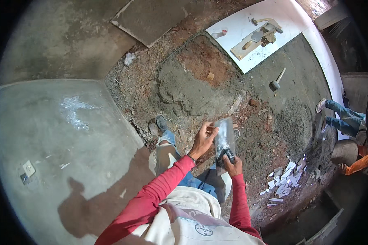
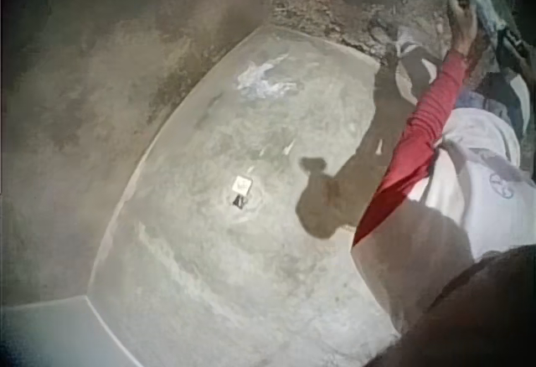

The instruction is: The person spreads cement on a section of floor using a large trowel and then applies cement to the edge and underside of a tile using a smaller hand trowel.

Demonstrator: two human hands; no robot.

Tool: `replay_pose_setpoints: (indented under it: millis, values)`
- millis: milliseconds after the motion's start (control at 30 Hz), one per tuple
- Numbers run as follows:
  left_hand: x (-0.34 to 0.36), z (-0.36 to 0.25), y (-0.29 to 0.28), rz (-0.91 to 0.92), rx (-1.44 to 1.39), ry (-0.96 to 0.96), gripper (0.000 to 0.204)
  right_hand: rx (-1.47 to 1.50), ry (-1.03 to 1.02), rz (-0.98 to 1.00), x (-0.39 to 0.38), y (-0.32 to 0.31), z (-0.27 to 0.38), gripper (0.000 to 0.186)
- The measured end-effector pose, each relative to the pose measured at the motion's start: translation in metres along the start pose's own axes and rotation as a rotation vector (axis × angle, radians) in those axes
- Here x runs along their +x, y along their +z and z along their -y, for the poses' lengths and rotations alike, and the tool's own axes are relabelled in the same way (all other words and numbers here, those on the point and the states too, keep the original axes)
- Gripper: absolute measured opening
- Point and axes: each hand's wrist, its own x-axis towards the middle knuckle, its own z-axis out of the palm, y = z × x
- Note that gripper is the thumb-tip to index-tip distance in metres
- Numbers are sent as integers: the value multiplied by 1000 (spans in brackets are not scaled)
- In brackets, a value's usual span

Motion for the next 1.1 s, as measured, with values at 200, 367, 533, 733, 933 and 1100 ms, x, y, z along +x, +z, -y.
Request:
replay_pose_setpoints:
  millis: [200,367,533,733,933,1100]
  values:
    - [-64,178,-158,72,180,65,54,494,430,-370,20,162,-39,45]
    - [-123,184,-295,879,768,-113,61,894,569,-335,61,250,-73,48]
    - [-150,116,-328,1169,560,-546,72,535,567,-304,66,335,-20,49]
    - [-59,162,-295,1026,483,-451,66,232,226,-441,174,347,-94,66]
    - [123,227,-246,384,495,187,31,-171,254,-626,358,336,-243,69]
    - [173,258,-272,353,766,220,43,-96,137,-955,459,350,-283,64]
